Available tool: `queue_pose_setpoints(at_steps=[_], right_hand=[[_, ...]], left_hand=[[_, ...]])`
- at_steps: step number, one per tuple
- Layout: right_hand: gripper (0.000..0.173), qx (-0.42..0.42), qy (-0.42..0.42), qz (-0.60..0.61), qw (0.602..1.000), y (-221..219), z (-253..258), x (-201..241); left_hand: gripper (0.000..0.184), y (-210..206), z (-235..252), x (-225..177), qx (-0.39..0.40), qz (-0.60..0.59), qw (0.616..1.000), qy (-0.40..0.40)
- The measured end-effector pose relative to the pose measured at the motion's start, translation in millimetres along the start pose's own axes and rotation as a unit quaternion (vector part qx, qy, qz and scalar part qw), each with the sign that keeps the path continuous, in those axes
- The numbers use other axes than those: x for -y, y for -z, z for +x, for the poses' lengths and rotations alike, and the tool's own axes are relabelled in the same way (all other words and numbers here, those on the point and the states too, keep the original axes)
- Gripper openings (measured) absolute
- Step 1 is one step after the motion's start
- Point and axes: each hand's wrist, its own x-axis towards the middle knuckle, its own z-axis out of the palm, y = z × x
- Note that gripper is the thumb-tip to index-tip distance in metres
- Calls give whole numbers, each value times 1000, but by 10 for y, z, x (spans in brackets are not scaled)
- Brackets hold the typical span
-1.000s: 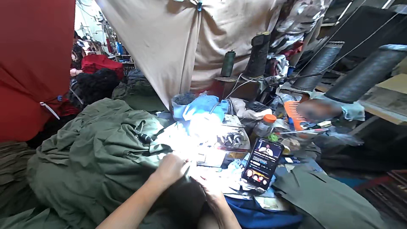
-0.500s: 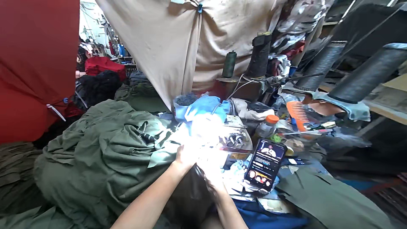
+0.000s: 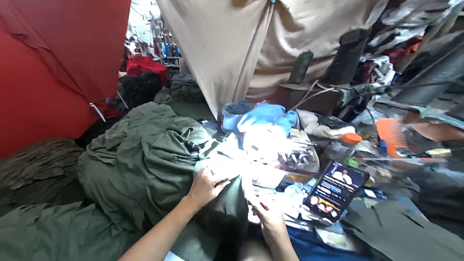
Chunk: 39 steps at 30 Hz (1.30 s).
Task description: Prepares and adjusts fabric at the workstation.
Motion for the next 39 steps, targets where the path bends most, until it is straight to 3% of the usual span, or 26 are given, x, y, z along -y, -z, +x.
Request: queue_pose_setpoints(at_steps=[5, 15, 19, 24, 27, 31, 35, 39], right_hand=[[12, 29, -75, 100, 992, -143, -28, 203], [15, 24, -48, 98, 994, -128, -78, 147], [15, 28, -51, 90, 994, -115, -95, 181], [8, 10, -19, 84, 996, -148, -89, 146], [11, 1, -17, 69, 997, -179, -78, 201], [15, 11, -5, -19, 1000, -204, -51, 101], [14, -11, -22, -81, 996, -213, -73, -157], [14, -29, -8, -62, 998, -224, -56, -116]], left_hand=[[11, -203, -117, -302, -29, -24, 998, -56], [8, -328, -265, -401, -70, -18, 994, -80], [11, -343, -299, -408, -53, -7, 994, -90], [12, -376, -321, -404, -61, -10, 993, -97], [43, -441, -273, -366, -50, 91, 990, -93], [63, -505, -67, -250, -5, 176, 980, -95], [59, -501, 87, -313, 81, 205, 974, -49], [57, -548, 68, -272, 61, 201, 976, -57]])
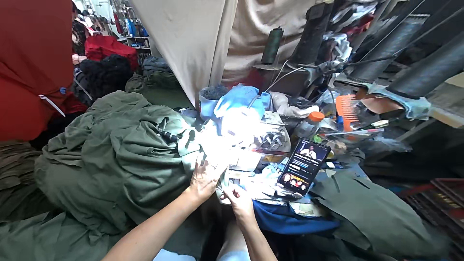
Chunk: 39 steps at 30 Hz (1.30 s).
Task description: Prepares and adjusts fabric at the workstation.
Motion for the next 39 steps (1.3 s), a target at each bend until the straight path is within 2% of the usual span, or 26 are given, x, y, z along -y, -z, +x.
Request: queue_pose_setpoints(at_steps=[3, 6, 10, 12, 14, 16, 18, 20, 22, 23, 24, 25, 26, 27, 29, 30, 31, 33, 34, 36, 39], right_hand=[[16, -20, 21, -46, 999, -14, 189, 125], [12, -30, 16, -88, 996, -31, 491, 247], [10, -38, -12, -75, 996, -114, 792, 462], [11, -23, -3, -64, 998, -111, 919, 459], [13, -10, 9, -73, 997, -95, 993, 410], [21, 10, 9, -147, 989, -79, 1076, 306], [25, 2, 0, -151, 989, -92, 1070, 313], [27, 2, 26, -151, 988, -81, 1060, 343], [24, -9, 34, -136, 990, -136, 993, 449], [25, -11, -20, -158, 987, -195, 884, 675], [26, 0, -113, -181, 977, -264, 763, 991], [25, 2, -150, -192, 970, -295, 717, 1114], [23, -5, -111, -180, 977, -260, 726, 993], [20, -25, -29, -153, 987, -191, 800, 715], [21, -36, 4, -181, 983, -86, 811, 584], [29, -62, 17, -196, 979, -77, 772, 583], [37, -96, 40, -187, 977, -85, 733, 551], [42, -135, 109, -202, 964, -85, 663, 515], [40, -131, 164, -220, 953, -68, 635, 486], [28, -81, 260, -216, 938, -53, 612, 378], [25, 29, 305, -210, 928, -82, 581, 264]], left_hand=[[53, 1, 40, 47, -13, -10, 1000, -10], [41, -32, 116, 100, -28, -2, 999, -18], [30, -58, 237, 189, -35, -26, 999, -11], [23, -53, 303, 219, -45, -53, 998, -6], [24, -35, 346, 227, -39, -78, 996, 6], [30, 3, 401, 229, 16, -72, 997, 21], [39, 108, 517, 205, 157, -49, 985, 57], [46, 179, 704, 178, 277, -24, 956, 96], [49, 150, 814, 179, 292, -16, 949, 119], [45, 115, 828, 193, 270, -23, 955, 123], [42, 101, 832, 201, 249, -35, 960, 127], [41, 120, 837, 200, 247, -53, 958, 135], [41, 155, 844, 195, 258, -65, 953, 143], [42, 177, 838, 195, 263, -65, 952, 141], [43, 189, 776, 219, 249, -53, 959, 124], [43, 202, 718, 233, 237, -59, 962, 122], [40, 218, 636, 243, 206, -70, 969, 119], [32, 283, 450, 261, 130, -98, 981, 106], [28, 357, 374, 252, 121, -103, 982, 99], [27, 502, 233, 211, 152, -87, 981, 86], [33, 750, 96, 90, 221, -117, 965, 83]])
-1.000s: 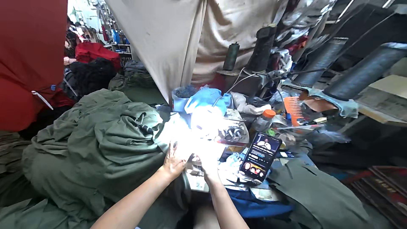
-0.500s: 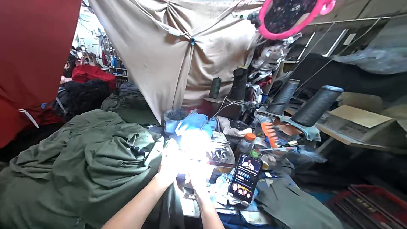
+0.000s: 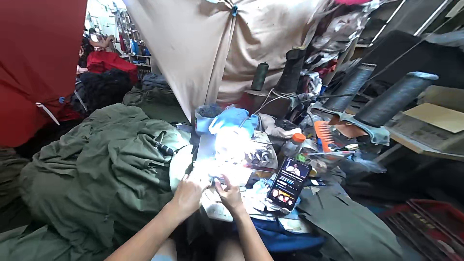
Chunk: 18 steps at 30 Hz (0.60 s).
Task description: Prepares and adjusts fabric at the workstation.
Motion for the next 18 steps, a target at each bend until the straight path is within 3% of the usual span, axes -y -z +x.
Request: queue_pose_setpoints(at_steps=[4, 7, 10, 12, 15, 18], right_hand=[[33, 106, -21, -86, 990, 61, -46, 89], [30, 72, -26, -144, 987, 149, -75, -12], [29, 60, -58, -175, 981, 281, -39, -86], [28, 46, -74, -162, 983, 325, -54, -89], [31, 22, -38, -103, 994, 319, -198, -151], [36, 72, -75, 4, 995, 214, -420, -152]], left_hand=[[31, -22, -141, -45, -39, -33, 998, -34], [29, -100, -66, 6, -48, -36, 998, -25], [27, -166, 40, -1, -4, -49, 999, -3], [28, -206, 76, -41, 10, -48, 999, 9], [22, -315, 78, -46, -51, -46, 998, 3], [23, -262, -21, -232, -87, -75, 993, -4]])
